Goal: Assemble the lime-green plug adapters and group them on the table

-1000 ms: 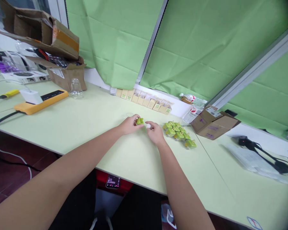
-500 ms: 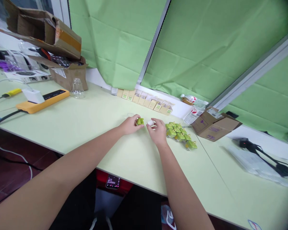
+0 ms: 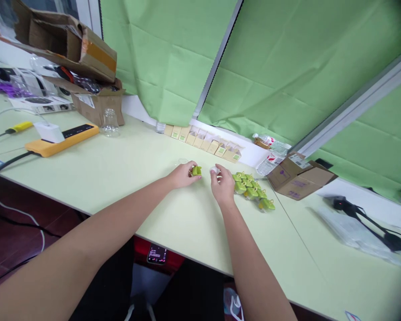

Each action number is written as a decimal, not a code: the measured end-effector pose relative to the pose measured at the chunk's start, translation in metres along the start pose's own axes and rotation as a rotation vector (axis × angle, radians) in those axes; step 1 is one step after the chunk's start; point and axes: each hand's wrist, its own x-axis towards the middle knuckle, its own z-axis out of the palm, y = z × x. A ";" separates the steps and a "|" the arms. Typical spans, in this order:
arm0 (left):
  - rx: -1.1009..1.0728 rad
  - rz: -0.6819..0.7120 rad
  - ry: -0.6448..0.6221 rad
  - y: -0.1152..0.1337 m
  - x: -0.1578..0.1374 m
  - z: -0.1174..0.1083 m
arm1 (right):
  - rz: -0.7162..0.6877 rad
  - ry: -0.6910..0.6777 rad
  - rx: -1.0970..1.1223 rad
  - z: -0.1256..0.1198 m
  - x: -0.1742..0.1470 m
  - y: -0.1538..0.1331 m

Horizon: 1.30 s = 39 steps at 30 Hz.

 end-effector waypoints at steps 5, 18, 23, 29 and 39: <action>0.001 0.004 -0.002 -0.001 0.000 0.000 | 0.071 -0.328 -0.185 0.000 -0.003 0.009; 0.001 0.006 -0.003 0.000 0.000 0.001 | 0.057 -0.455 -0.253 0.001 -0.006 0.010; -0.005 0.013 -0.013 -0.001 0.000 0.001 | 0.058 -0.390 -0.196 0.000 -0.005 0.009; -0.005 0.034 -0.011 -0.001 0.000 0.001 | 0.100 -0.297 -0.074 0.003 -0.003 0.009; 0.017 0.010 -0.020 0.001 -0.001 0.000 | 0.112 -0.318 -0.102 0.005 -0.004 0.007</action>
